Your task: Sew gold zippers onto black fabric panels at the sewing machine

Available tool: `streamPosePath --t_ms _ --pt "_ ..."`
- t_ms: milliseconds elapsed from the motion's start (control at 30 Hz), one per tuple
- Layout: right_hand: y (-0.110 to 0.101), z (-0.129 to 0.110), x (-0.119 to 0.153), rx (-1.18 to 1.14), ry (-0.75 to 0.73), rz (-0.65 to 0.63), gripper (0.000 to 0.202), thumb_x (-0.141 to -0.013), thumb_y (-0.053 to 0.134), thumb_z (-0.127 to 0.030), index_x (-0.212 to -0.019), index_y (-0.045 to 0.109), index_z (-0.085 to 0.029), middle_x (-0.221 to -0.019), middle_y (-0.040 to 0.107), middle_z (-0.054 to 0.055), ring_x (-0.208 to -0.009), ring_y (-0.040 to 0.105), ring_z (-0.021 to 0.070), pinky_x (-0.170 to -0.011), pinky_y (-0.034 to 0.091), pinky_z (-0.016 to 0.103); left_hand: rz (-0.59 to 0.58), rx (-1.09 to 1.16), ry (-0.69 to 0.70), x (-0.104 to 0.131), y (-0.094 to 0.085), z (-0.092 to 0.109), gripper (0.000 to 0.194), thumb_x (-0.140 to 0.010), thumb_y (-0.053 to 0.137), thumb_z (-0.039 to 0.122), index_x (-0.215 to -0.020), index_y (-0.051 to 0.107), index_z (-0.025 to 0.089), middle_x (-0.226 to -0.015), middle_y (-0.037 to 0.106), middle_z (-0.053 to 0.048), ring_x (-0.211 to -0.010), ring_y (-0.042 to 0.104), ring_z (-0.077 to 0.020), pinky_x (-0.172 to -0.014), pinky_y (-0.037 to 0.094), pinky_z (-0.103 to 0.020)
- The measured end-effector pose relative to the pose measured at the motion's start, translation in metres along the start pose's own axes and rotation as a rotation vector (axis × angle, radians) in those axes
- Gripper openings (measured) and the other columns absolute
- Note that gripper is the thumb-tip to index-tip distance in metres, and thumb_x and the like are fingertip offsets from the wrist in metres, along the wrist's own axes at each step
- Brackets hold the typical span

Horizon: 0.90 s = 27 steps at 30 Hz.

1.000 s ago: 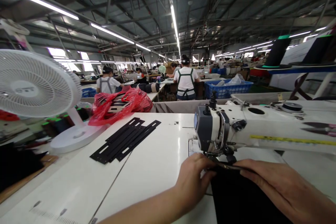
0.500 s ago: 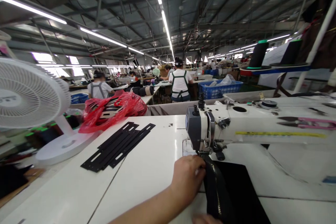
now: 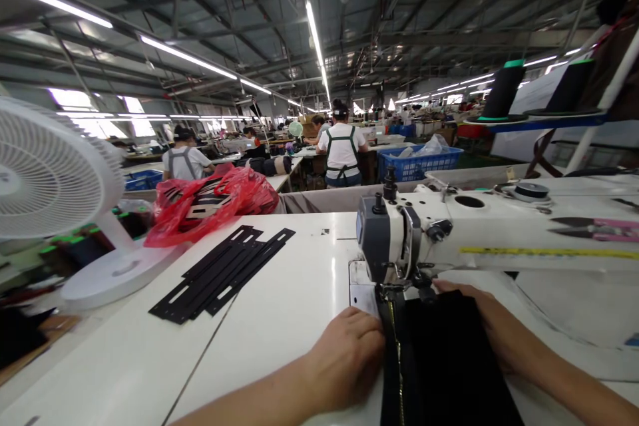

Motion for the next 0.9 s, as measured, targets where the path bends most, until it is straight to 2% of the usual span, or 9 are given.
streamPosePath --t_ms 100,200,300,467,533,600,700,800,900 --pt "-0.007 0.015 -0.004 -0.074 0.030 -0.040 0.044 -0.091 0.033 -0.047 -0.110 0.063 -0.021 -0.104 0.067 0.007 -0.098 0.062 0.0253 -0.085 0.051 0.040 -0.073 -0.098 -0.031 -0.001 -0.002 0.001 0.014 -0.074 0.047 0.012 -0.087 0.052 0.016 -0.089 0.059 -0.007 -0.084 0.054 -0.0197 -0.078 0.043 -0.034" --pt "-0.010 0.018 -0.005 -0.175 0.116 -0.049 0.045 -0.088 0.036 -0.050 -0.105 0.066 -0.021 -0.103 0.067 0.006 -0.097 0.062 0.0274 -0.087 0.050 0.044 -0.104 -0.243 -0.093 -0.008 0.005 -0.004 0.004 -0.078 0.051 0.013 -0.081 0.053 0.016 -0.087 0.060 -0.006 -0.087 0.051 -0.0221 -0.075 0.042 -0.035" --pt "-0.015 0.017 -0.011 -0.229 0.183 -0.107 0.045 -0.087 0.036 -0.050 -0.102 0.069 -0.022 -0.104 0.067 0.006 -0.099 0.061 0.0279 -0.086 0.050 0.042 -0.134 -0.370 -0.101 -0.015 0.015 -0.007 0.008 -0.080 0.055 0.013 -0.074 0.052 0.016 -0.082 0.060 -0.004 -0.082 0.050 -0.0215 -0.071 0.041 -0.034" --pt "-0.009 0.014 -0.020 -0.224 0.229 -0.242 0.027 -0.072 0.052 -0.033 -0.087 0.069 -0.020 -0.086 0.070 0.005 -0.081 0.066 0.0250 -0.071 0.054 0.036 -0.132 -0.427 -0.098 -0.019 0.016 -0.005 0.009 -0.079 0.059 0.011 -0.073 0.053 0.016 -0.081 0.060 -0.004 -0.074 0.048 -0.0196 -0.066 0.039 -0.034" --pt "-0.008 0.015 -0.019 -0.176 0.240 -0.192 0.023 -0.069 0.053 -0.028 -0.084 0.068 -0.020 -0.085 0.070 0.004 -0.082 0.065 0.0247 -0.076 0.051 0.037 -0.131 -0.403 -0.101 -0.019 0.014 -0.003 0.009 -0.078 0.059 0.011 -0.073 0.054 0.016 -0.082 0.060 -0.003 -0.074 0.048 -0.0196 -0.065 0.038 -0.034" --pt "-0.012 0.015 -0.016 -0.120 0.264 -0.120 0.026 -0.075 0.049 -0.032 -0.086 0.068 -0.019 -0.089 0.069 0.006 -0.086 0.063 0.0261 -0.081 0.048 0.041 -0.116 -0.384 -0.104 -0.018 0.012 -0.003 0.009 -0.078 0.058 0.011 -0.071 0.053 0.016 -0.081 0.060 -0.004 -0.073 0.048 -0.0197 -0.064 0.037 -0.034" --pt "-0.020 0.013 -0.010 -0.059 0.320 -0.056 0.048 -0.088 0.031 -0.047 -0.079 0.068 -0.018 -0.076 0.068 0.007 -0.072 0.064 0.0245 -0.069 0.050 0.039 -0.081 -0.360 -0.113 -0.016 0.011 -0.003 0.009 -0.078 0.056 0.012 -0.070 0.053 0.016 -0.080 0.059 -0.004 -0.072 0.048 -0.0197 -0.063 0.036 -0.034" --pt "-0.019 0.004 -0.011 0.116 0.241 -0.109 0.042 -0.087 0.038 -0.050 -0.072 0.064 -0.020 -0.064 0.064 0.002 -0.058 0.061 0.0193 -0.053 0.048 0.030 -0.074 -0.343 -0.112 -0.016 0.012 -0.004 0.008 -0.076 0.055 0.010 -0.070 0.054 0.017 -0.078 0.059 -0.004 -0.072 0.048 -0.0197 -0.063 0.036 -0.033" --pt "-0.014 -0.004 -0.019 0.317 0.056 -0.090 0.022 -0.084 0.052 -0.038 -0.075 0.061 -0.021 -0.069 0.065 0.000 -0.063 0.062 0.0182 -0.058 0.048 0.028 -0.068 -0.364 -0.090 -0.019 0.010 -0.002 0.010 -0.075 0.052 0.009 -0.069 0.053 0.017 -0.075 0.059 -0.004 -0.071 0.048 -0.0192 -0.063 0.036 -0.034"
Point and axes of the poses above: each hand's wrist, its own x-axis away from the middle knuckle, its own y-axis out of the palm, z = x × y, the point moved 5 cm from there along -x, towards the middle knuckle
